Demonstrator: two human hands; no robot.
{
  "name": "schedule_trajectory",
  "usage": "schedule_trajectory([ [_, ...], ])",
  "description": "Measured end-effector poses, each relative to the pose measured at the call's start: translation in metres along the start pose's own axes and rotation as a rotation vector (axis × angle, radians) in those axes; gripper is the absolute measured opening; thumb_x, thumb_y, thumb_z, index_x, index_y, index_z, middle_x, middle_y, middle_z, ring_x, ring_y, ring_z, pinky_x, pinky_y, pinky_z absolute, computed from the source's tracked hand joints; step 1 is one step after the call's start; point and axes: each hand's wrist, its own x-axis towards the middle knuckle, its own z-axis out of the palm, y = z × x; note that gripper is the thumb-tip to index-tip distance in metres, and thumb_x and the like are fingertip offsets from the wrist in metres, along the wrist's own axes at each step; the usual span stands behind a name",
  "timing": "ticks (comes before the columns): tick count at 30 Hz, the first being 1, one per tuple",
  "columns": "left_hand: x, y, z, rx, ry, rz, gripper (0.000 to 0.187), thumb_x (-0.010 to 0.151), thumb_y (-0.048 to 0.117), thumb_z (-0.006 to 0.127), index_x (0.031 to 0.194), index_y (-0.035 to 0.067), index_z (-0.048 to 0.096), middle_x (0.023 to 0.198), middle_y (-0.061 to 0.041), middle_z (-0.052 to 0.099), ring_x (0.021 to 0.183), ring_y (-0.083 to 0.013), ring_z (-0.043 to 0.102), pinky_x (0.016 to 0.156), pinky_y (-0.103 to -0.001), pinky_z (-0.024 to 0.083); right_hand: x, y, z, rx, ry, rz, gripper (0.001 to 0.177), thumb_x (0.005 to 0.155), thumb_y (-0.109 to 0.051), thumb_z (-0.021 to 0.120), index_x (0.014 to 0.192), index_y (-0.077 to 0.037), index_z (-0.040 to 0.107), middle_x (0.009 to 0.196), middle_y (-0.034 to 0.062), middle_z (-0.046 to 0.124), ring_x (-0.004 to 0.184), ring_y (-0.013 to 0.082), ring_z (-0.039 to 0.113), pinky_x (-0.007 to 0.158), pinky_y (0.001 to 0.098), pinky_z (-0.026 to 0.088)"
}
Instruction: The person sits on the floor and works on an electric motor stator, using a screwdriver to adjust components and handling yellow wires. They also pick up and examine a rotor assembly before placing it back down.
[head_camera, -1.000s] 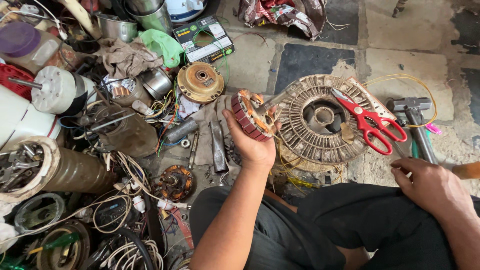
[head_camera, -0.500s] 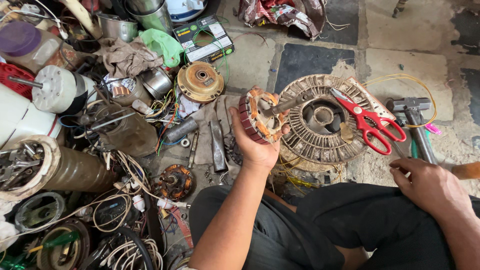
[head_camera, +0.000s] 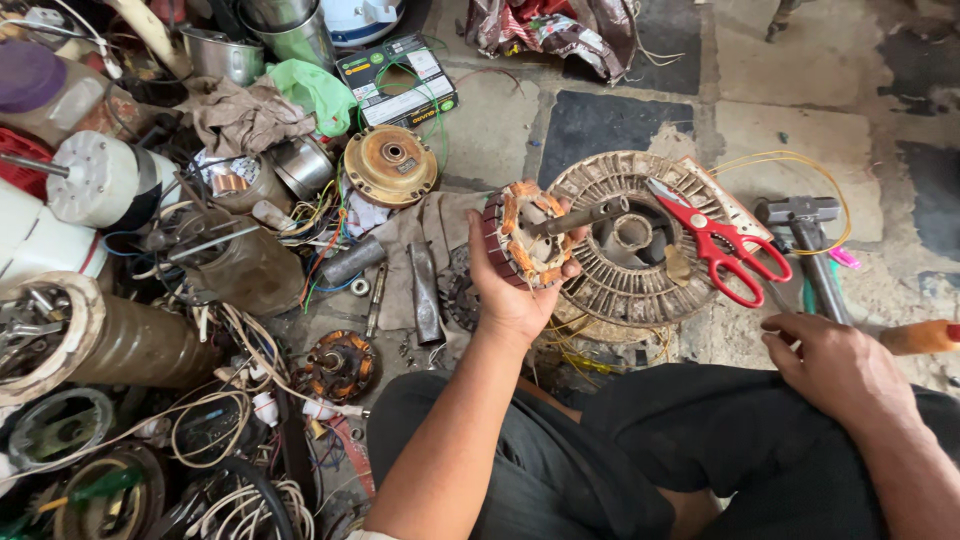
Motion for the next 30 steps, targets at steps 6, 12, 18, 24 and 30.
schedule_trajectory([
  [6, 0.001, -0.002, -0.003, 0.04, 0.021, -0.073, 0.063, 0.103, 0.065, 0.036, 0.131, 0.013, 0.06, 0.118, -0.012, 0.068, 0.104, -0.0324, 0.07, 0.068, -0.041, 0.053, -0.002, -0.012, -0.011, 0.219, 0.111, -0.082, 0.036, 0.091, -0.033, 0.069, 0.126, -0.022, 0.072, 0.1, 0.0079, 0.078, 0.085, 0.0267, 0.076, 0.079, 0.0411, 0.06],
  [12, -0.001, -0.019, -0.001, 0.016, 0.117, -0.302, 0.049, 0.105, 0.045, 0.037, 0.139, 0.018, 0.06, 0.123, -0.01, 0.069, 0.105, -0.0296, 0.07, 0.079, -0.048, 0.058, 0.003, -0.101, -0.039, 1.096, 0.172, -0.306, 0.056, 0.103, -0.027, 0.054, 0.15, 0.0, 0.04, 0.105, 0.0067, 0.07, 0.078, 0.0118, 0.065, 0.069, 0.0279, 0.055],
  [18, 0.001, -0.042, -0.018, 0.184, 0.042, -0.386, 0.049, 0.11, 0.05, 0.039, 0.141, 0.016, 0.058, 0.121, -0.008, 0.066, 0.102, -0.0285, 0.068, 0.08, -0.051, 0.06, 0.045, -0.127, -0.028, 1.684, -0.113, -0.091, 0.038, 0.115, -0.034, 0.048, 0.125, 0.001, 0.06, 0.085, 0.0074, 0.059, 0.069, 0.0119, 0.055, 0.063, 0.0279, 0.051],
  [24, 0.003, -0.052, -0.016, 0.547, 0.062, -0.319, 0.062, 0.102, 0.061, 0.037, 0.151, 0.021, 0.042, 0.133, -0.008, 0.062, 0.109, -0.0186, 0.066, 0.086, -0.041, 0.061, 0.049, -0.114, 0.003, 1.965, -0.142, 0.11, 0.028, 0.109, -0.032, 0.046, 0.113, -0.008, 0.058, 0.087, 0.0048, 0.062, 0.071, 0.0146, 0.057, 0.061, 0.0333, 0.047],
  [30, -0.003, -0.038, 0.005, 0.649, 0.017, -0.271, 0.07, 0.099, 0.058, 0.043, 0.157, 0.019, 0.035, 0.141, -0.009, 0.058, 0.115, -0.024, 0.067, 0.083, -0.04, 0.064, 0.055, -0.111, 0.01, 2.085, -0.24, 0.173, 0.025, 0.109, -0.034, 0.049, 0.105, -0.011, 0.059, 0.07, 0.0031, 0.055, 0.061, 0.0163, 0.051, 0.057, 0.0343, 0.043],
])
